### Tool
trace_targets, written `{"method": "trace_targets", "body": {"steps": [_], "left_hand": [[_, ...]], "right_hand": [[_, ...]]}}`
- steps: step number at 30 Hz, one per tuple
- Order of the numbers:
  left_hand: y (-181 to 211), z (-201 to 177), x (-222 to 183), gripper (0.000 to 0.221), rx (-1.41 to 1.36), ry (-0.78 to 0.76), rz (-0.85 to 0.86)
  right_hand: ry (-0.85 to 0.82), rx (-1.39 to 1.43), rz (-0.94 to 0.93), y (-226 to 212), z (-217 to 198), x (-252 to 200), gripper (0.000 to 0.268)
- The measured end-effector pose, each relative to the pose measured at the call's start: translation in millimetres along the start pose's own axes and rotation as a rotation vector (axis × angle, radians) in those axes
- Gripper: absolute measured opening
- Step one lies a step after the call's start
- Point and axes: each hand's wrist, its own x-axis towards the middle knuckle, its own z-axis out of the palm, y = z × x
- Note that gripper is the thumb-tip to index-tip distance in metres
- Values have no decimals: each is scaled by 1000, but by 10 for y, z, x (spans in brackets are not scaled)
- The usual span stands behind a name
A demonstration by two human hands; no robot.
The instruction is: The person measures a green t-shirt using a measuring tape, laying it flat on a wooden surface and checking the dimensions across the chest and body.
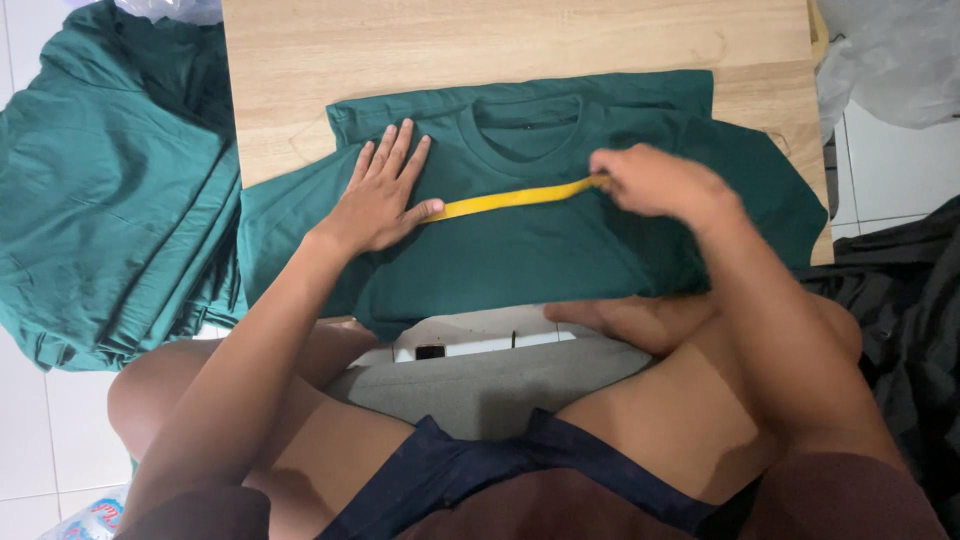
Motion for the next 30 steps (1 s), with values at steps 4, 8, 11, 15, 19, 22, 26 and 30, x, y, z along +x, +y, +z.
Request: {"method": "trace_targets", "body": {"steps": [4,8,11,15,19,22,26,30], "left_hand": [[-28,39,75,87,-55,-62,-66],[-139,80,100,84,-74,-15,-104],[-241,93,115,96,34,36,-96],[-448,48,127,107,103,8,-170],[-562,-226,131,105,83,-192,-355],[-845,-174,84,104,60,-101,-384],[-941,-125,17,101,80,148,-313],[-803,-211,-29,89,222,343,-52]], "right_hand": [[39,-6,133,543,-49,27,27],[137,-29,192,823,-152,-77,24],[156,16,198,852,-146,-135,25],[147,59,65,488,-191,-248,24],[105,44,98,450,-22,97,27],[233,44,-130,499,166,332,21],[492,-92,-216,443,218,408,21],[569,-48,-68,211,31,284,17]]}}
